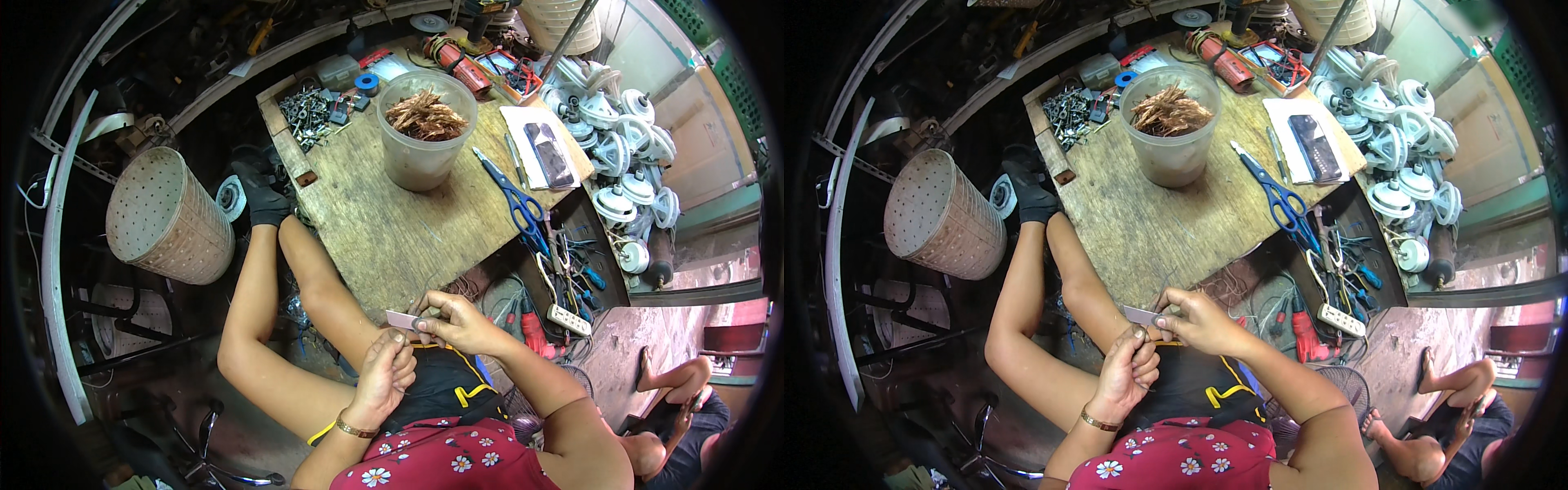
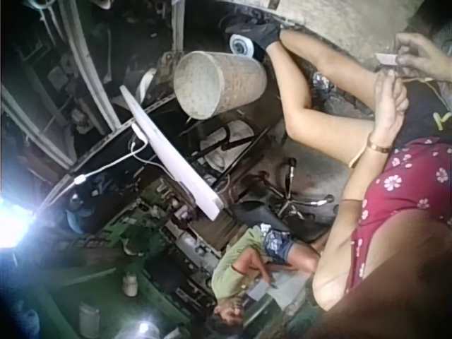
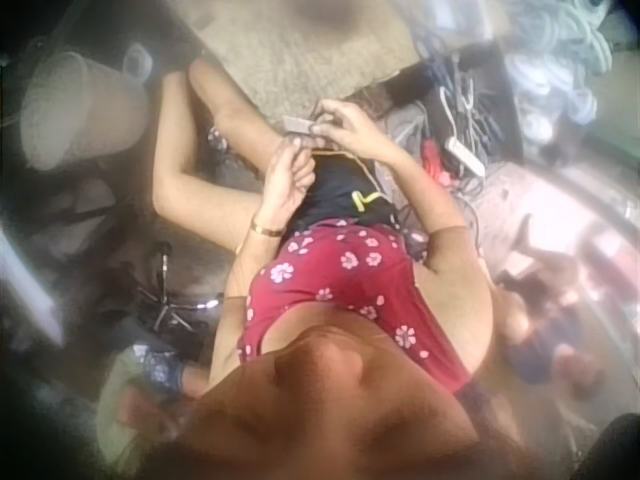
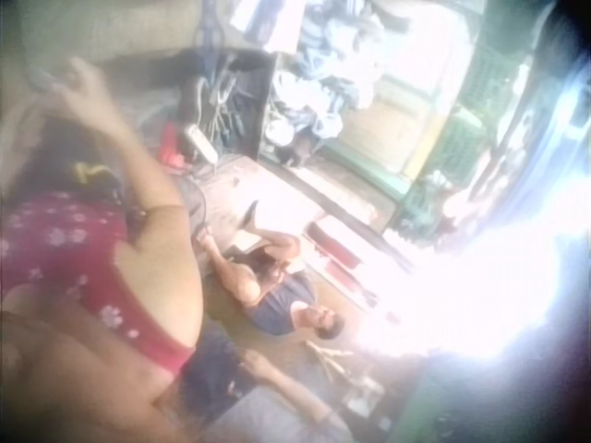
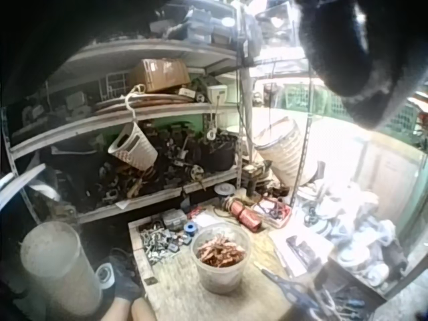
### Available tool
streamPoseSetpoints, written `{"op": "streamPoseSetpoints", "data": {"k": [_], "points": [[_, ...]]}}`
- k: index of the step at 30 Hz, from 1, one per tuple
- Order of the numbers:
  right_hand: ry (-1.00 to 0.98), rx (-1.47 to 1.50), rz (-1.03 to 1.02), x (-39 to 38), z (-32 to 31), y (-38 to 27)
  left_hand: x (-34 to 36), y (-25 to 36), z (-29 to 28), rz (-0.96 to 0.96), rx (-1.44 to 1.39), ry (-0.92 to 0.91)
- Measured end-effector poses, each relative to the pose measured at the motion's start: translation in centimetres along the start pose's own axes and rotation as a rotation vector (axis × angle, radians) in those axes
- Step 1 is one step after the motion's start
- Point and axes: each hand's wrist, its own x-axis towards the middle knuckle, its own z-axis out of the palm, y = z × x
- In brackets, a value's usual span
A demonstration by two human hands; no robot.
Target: The person winds thin copper wire into circular coils by hand, periodically securing segments with pieces of white tape and cutting excess wire with shears.
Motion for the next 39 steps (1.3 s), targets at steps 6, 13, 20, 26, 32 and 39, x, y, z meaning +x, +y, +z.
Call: {"op": "streamPoseSetpoints", "data": {"k": [6, 13, 20, 26, 32, 39], "points": [[0.011, 0.028, 0.022, 0.1, 0.0, 0.7, -0.4, -0.3, -0.5, -0.059, -0.050, -0.019], [-0.032, 0.027, 0.034, 0.2, -0.6, 0.6, -0.3, -0.4, -2.3, -0.251, -0.326, -0.147], [-0.062, 0.093, 0.005, 0.3, -1.1, 0.5, -0.6, -0.8, -2.7, -0.380, -0.605, -0.269], [0.493, 0.195, -0.142, 1.1, -8.1, 0.3, -2.3, -2.2, -2.8, -0.408, -0.498, -0.272], [0.236, 0.129, -0.016, 0.0, -7.4, -2.2, -0.4, -0.9, -2.9, -0.169, -0.472, -0.206], [-0.046, 0.110, -0.003, -1.1, -2.1, 0.7, -0.1, -1.0, -1.8, -0.286, -0.484, -0.241]]}}
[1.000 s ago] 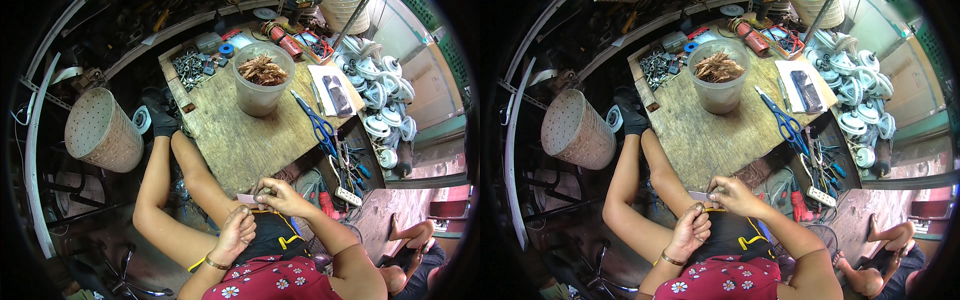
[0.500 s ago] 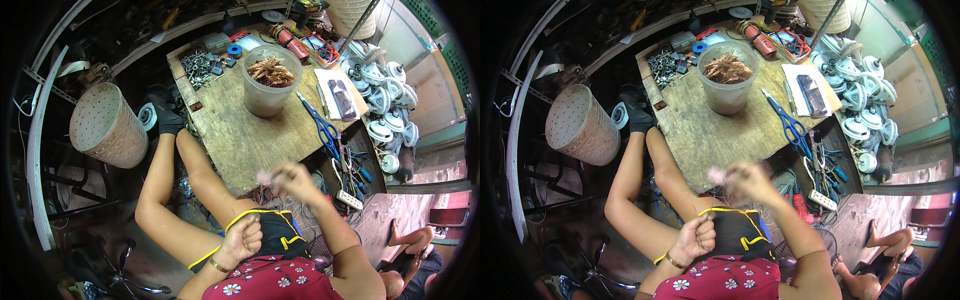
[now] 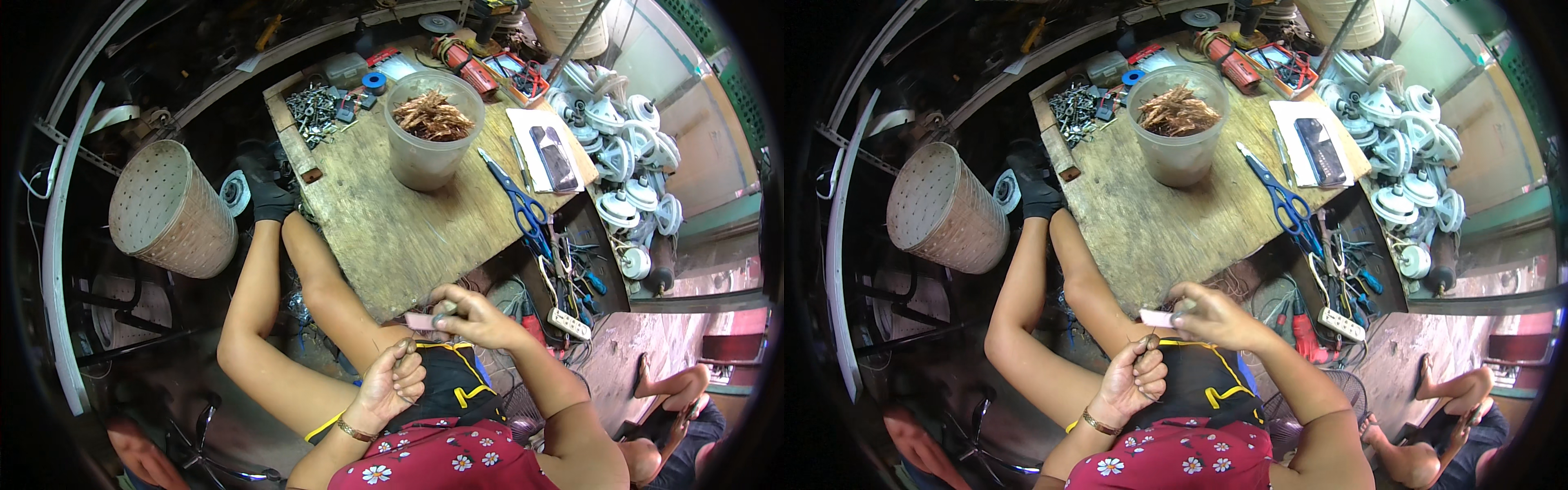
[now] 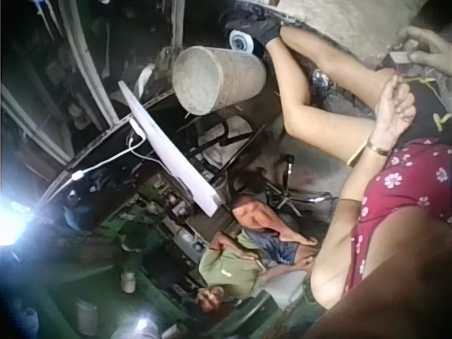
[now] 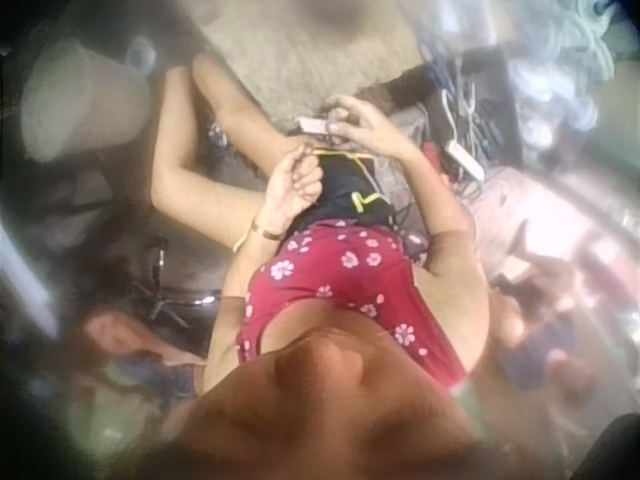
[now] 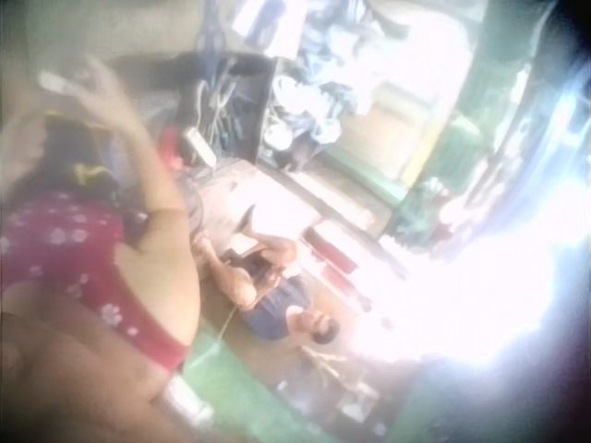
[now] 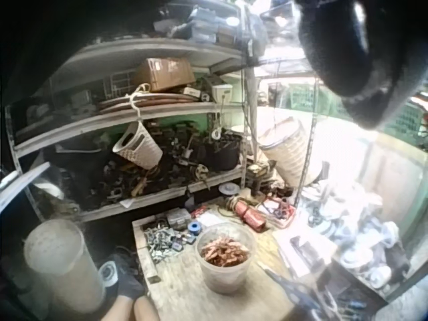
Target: The person winds thin copper wire into circular coils by hand, periodically securing segments with pieces of white tape and cutting excess wire with shears.
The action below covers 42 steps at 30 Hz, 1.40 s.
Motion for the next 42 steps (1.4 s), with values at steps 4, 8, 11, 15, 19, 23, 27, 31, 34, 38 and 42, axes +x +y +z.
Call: {"op": "streamPoseSetpoints", "data": {"k": [4, 8, 11, 15, 19, 23, 27, 31, 34, 38, 42], "points": [[-0.015, -0.316, -0.091, 0.6, 0.6, 0.1, -0.1, -0.5, 0.2, -0.031, 0.031, 0.003], [-0.003, -0.262, -0.016, 0.4, 0.4, -0.1, -0.1, -0.8, 1.1, -0.042, 0.070, 0.023], [-0.033, -0.155, 0.028, 0.2, 0.1, -0.1, -0.1, -1.0, 1.1, -0.044, 0.108, 0.021], [-0.060, -0.195, 0.053, 0.4, 0.0, -0.2, -0.3, -1.1, 0.9, -0.022, 0.154, 0.045], [-0.051, -0.129, 0.038, 0.3, -0.1, 0.2, -0.1, -1.3, 0.7, -0.001, 0.243, 0.066], [0.018, -0.039, 0.046, 0.5, -0.1, 0.2, -0.2, -1.6, 1.1, 0.021, 0.264, 0.077], [0.020, -0.001, 0.036, 0.7, -0.4, 0.0, -0.2, -1.5, 1.3, 0.006, 0.230, 0.077], [0.046, -0.017, 0.043, 0.7, -0.4, -0.9, -0.3, -1.6, 0.6, -0.091, 0.009, -0.058], [0.046, -0.030, 0.004, 1.0, -0.6, -1.0, -0.1, -1.5, 0.3, -0.124, -0.060, -0.119], [0.294, -0.168, -0.116, 1.3, -2.5, -0.7, -0.7, -1.8, -0.3, -0.147, -0.043, -0.168], [0.445, 0.158, -0.238, 1.5, -9.6, -0.7, -0.9, -1.1, 0.5, 0.141, 0.548, 0.074]]}}
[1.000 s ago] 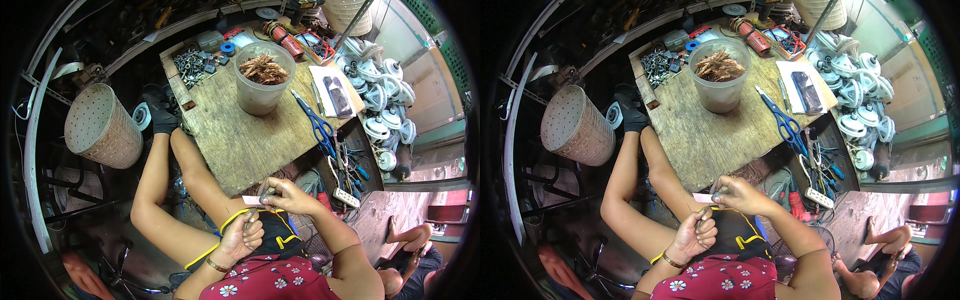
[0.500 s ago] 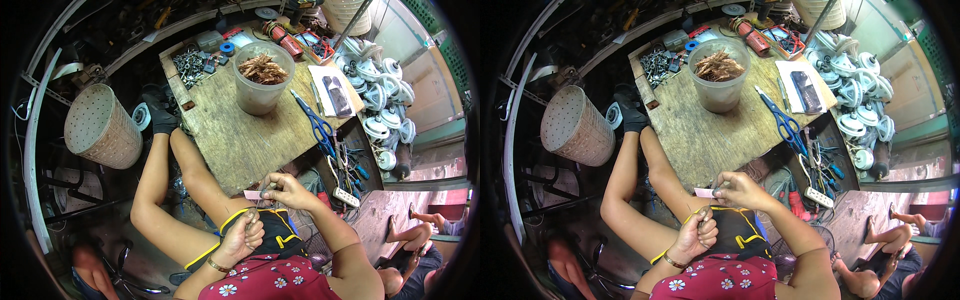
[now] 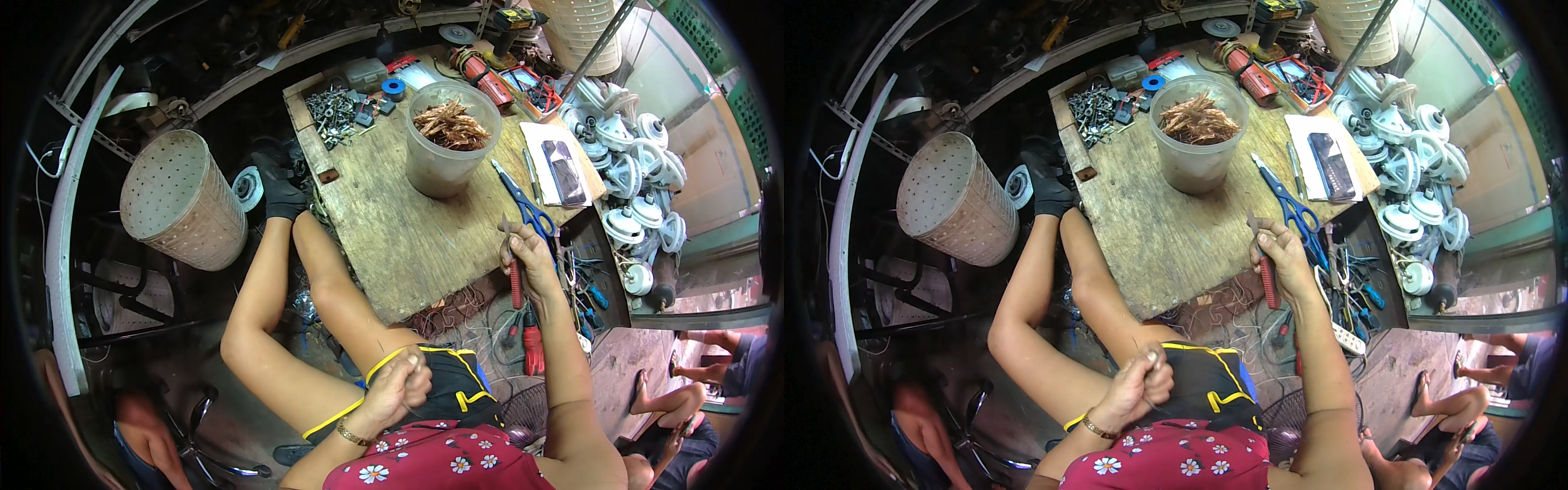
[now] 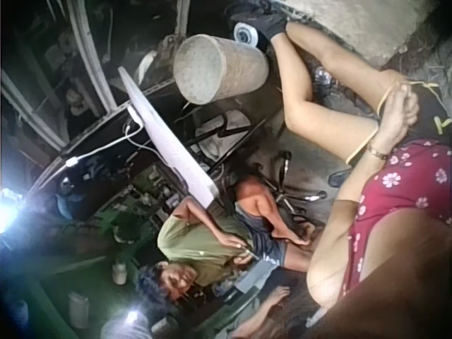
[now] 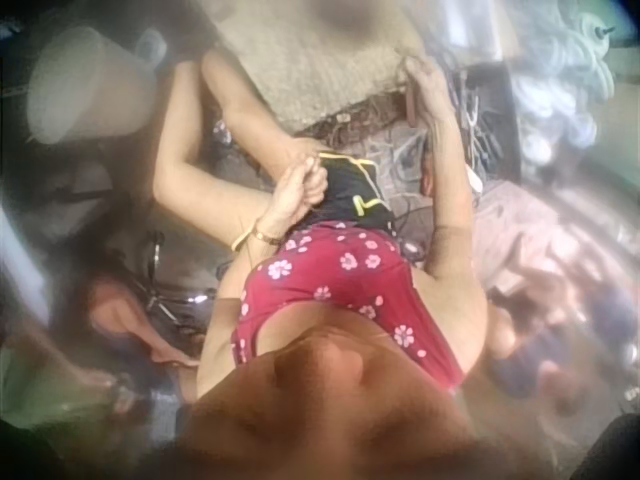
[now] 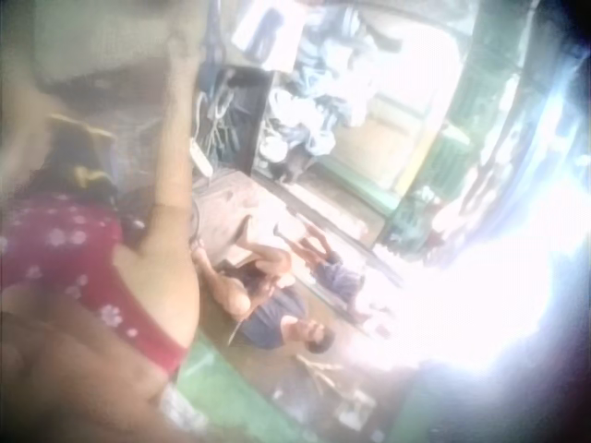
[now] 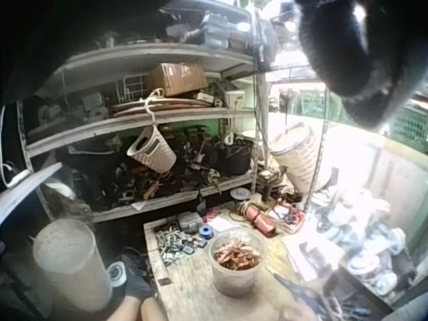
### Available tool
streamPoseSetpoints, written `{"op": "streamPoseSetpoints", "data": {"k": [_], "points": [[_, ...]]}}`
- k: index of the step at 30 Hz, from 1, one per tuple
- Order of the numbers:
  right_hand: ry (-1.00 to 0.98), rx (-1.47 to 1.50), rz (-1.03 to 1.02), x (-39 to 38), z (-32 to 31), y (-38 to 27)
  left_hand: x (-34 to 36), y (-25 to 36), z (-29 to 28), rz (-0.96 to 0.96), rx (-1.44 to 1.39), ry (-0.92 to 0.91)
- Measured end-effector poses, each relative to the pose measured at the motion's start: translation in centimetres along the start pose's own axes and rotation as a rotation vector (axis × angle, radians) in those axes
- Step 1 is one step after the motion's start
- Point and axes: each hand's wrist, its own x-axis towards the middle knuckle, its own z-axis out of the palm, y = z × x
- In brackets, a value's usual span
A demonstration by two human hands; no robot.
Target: The person winds thin copper wire into circular coils by hand, periodically securing segments with pieces of white tape and cutting excess wire with shears.
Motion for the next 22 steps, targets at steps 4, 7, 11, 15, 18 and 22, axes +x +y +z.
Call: {"op": "streamPoseSetpoints", "data": {"k": [4, 7, 11, 15, 18, 22], "points": [[-0.150, -0.083, 0.114, -1.9, 3.8, -1.9, 1.4, 1.4, -0.4, 0.517, 0.735, 0.299], [-0.239, -0.027, 0.102, -3.7, 5.0, -1.7, 1.6, 1.8, 0.3, 0.545, 0.722, 0.344], [-0.311, -0.047, 0.197, -5.0, 6.9, -1.2, 1.6, 1.7, 0.7, 0.513, 0.746, 0.358], [-0.299, -0.194, 0.126, -5.3, 8.4, -0.5, 2.0, 1.2, 0.4, 0.716, 0.977, 0.372], [-0.269, -0.200, 0.147, -5.2, 8.6, -0.5, 1.8, 1.0, 0.5, 0.711, 0.951, 0.348], [-0.113, -0.207, 0.075, -4.0, 7.8, -1.6, 0.7, 2.5, -0.3, 0.138, 0.038, 0.050]]}}
